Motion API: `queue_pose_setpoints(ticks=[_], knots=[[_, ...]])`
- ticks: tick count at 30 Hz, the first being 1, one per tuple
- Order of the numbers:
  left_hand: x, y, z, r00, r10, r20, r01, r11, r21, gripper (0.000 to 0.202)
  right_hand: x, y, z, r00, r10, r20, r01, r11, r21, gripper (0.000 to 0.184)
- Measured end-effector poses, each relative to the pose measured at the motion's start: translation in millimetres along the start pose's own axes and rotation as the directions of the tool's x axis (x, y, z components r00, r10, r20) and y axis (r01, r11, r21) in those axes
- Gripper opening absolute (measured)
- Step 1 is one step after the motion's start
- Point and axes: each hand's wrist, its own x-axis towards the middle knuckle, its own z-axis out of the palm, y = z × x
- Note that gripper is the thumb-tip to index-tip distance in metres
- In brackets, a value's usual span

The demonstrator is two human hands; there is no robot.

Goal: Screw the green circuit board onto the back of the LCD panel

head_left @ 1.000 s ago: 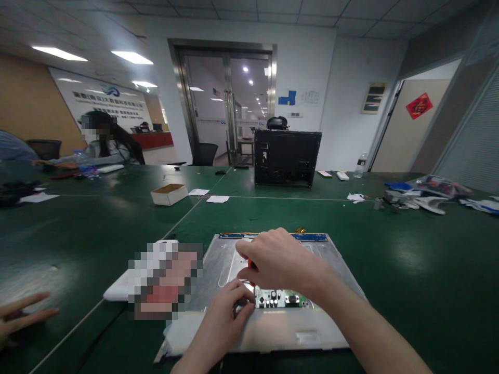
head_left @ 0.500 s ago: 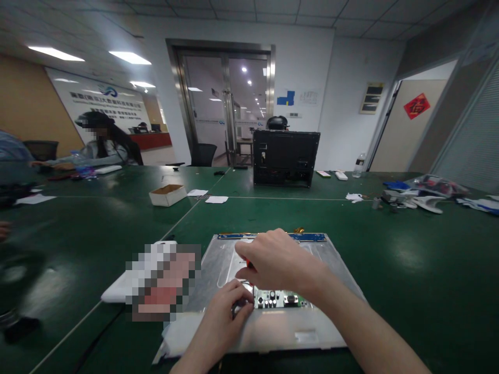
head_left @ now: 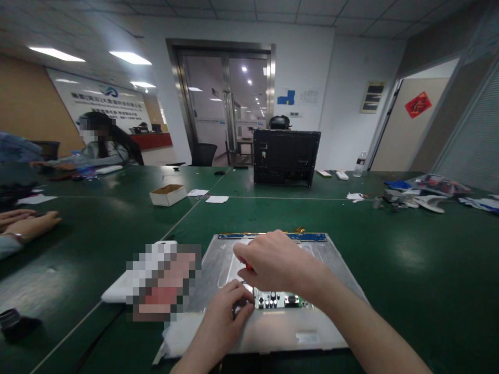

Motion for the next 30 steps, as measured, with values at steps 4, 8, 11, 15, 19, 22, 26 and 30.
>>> queue_pose_setpoints(ticks=[4, 8, 11, 15, 19, 22, 26, 30], knots=[[-0.1, -2.6, 1.6, 1.0, 0.014, -0.002, -0.014, 1.0, -0.01, 0.013, -1.0, 1.0, -2.7, 0.999, -0.042, 0.034, 0.041, 0.998, 0.04, 0.02], [1.0, -0.9, 1.3, 1.0, 0.002, -0.009, -0.002, 1.0, 0.02, 0.013, -0.9, -0.4, -5.3, 0.999, 0.014, 0.035, -0.015, 1.0, 0.02, 0.023], [1.5, 1.1, 0.4, 1.0, -0.013, -0.014, 0.014, 0.999, 0.044, 0.012, 0.1, -2.8, -4.9, 0.996, 0.067, 0.052, -0.067, 0.998, 0.012, 0.034], [1.8, 2.1, 0.5, 1.0, -0.004, -0.011, 0.005, 1.0, 0.019, 0.013, 0.9, -4.8, -1.4, 0.997, 0.056, 0.047, -0.057, 0.998, 0.017, 0.024], [1.4, -0.2, 2.2, 1.0, 0.002, -0.021, -0.002, 1.0, -0.011, 0.014, 0.3, -2.6, 0.1, 0.999, -0.017, 0.035, 0.015, 0.999, 0.035, 0.017], [1.0, -1.3, 2.9, 1.0, 0.007, -0.029, -0.008, 1.0, -0.019, 0.014, -1.1, 0.2, -1.1, 0.997, -0.068, 0.046, 0.065, 0.996, 0.061, 0.021], [1.0, -0.3, 2.7, 0.999, 0.011, -0.032, -0.011, 1.0, -0.012, 0.014, -3.5, 0.3, -3.4, 0.997, -0.067, 0.041, 0.065, 0.997, 0.048, 0.016], [0.7, -0.4, 3.0, 0.999, -0.021, -0.05, 0.022, 0.999, 0.023, 0.015, -2.6, -5.0, -6.4, 0.999, 0.014, 0.034, -0.015, 0.999, 0.031, 0.03]])
